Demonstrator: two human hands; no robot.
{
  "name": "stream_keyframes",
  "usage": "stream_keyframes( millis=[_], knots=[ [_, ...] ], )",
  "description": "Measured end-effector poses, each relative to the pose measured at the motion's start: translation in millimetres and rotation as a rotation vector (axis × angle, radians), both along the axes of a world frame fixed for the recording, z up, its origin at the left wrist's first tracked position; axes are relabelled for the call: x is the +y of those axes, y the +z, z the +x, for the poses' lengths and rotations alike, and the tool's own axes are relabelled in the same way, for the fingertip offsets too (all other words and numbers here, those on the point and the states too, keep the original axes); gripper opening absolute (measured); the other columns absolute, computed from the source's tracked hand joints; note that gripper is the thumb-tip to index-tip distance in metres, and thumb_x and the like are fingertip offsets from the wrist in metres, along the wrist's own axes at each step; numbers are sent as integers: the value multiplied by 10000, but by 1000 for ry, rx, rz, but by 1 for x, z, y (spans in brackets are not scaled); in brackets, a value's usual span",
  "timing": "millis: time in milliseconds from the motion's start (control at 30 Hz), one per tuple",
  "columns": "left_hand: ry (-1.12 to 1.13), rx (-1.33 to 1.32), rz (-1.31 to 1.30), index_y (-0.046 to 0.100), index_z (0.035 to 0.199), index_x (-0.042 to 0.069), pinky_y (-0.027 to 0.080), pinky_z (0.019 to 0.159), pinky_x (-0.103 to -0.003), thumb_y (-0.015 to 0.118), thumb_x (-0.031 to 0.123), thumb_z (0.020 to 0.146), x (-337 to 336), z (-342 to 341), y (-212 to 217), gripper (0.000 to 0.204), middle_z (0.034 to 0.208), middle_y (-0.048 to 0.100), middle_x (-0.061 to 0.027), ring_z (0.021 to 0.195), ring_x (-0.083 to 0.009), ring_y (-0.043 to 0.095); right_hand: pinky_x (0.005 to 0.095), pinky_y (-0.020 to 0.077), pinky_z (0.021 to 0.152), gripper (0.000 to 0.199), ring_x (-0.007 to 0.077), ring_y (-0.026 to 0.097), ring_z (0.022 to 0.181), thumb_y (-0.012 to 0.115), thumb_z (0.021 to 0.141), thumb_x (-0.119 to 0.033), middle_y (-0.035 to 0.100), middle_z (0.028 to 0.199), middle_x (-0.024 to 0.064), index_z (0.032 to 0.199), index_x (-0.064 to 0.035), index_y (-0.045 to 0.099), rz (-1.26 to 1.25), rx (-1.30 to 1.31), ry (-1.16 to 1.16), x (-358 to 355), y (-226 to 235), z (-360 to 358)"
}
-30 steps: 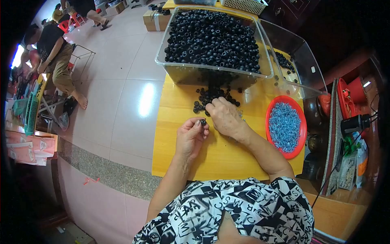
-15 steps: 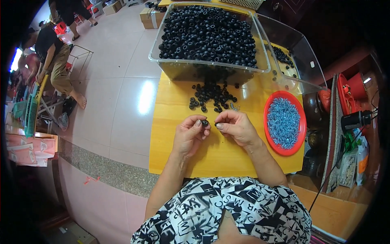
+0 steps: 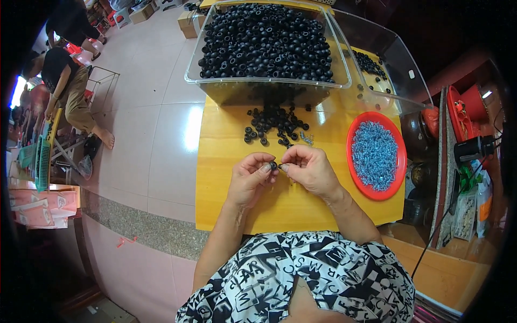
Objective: The person assembles small components by picking up black beads and small metal fittings from the table, inserting the metal fittings into the beads by hand, and placing the assembled pieces down.
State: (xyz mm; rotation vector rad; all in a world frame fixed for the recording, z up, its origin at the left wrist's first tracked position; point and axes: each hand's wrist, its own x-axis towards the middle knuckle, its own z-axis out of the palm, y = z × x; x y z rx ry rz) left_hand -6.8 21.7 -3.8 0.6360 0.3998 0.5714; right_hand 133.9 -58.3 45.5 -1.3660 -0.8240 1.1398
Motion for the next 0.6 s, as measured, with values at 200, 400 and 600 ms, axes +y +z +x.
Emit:
stream_keyframes(
  millis=[200, 400, 600],
  knots=[
    [-24, 36, 71, 546, 947, -15, 469, 619, -226, 584, 44, 780, -2, -1, -1, 181, 813, 601, -93, 698, -134, 573, 157, 382, 528, 50, 12, 465, 607, 574, 746, 6, 513, 688, -41, 785, -14, 550, 31, -58, 8, 1, -3, -2],
    [16, 110, 194, 568, 919, -29, 448, 604, -208, 593, 38, 774, -6, 2, -3, 161, 807, 603, -71, 694, -109, 556, 164, 377, 531, 47, 14, 456, 618, 583, 726, -13, 507, 665, -40, 763, -9, 553, 12, -245, 32, 0, -5, -2],
    [120, 286, 548, 592, 899, -26, 424, 611, -187, 592, 5, 769, -13, 3, -2, 134, 796, 591, -28, 694, -69, 526, 180, 376, 524, 39, 29, 457, 606, 579, 718, -12, 510, 647, -28, 749, 2, 560, 15, -332, 109, -1, -10, 3]
  ],
)
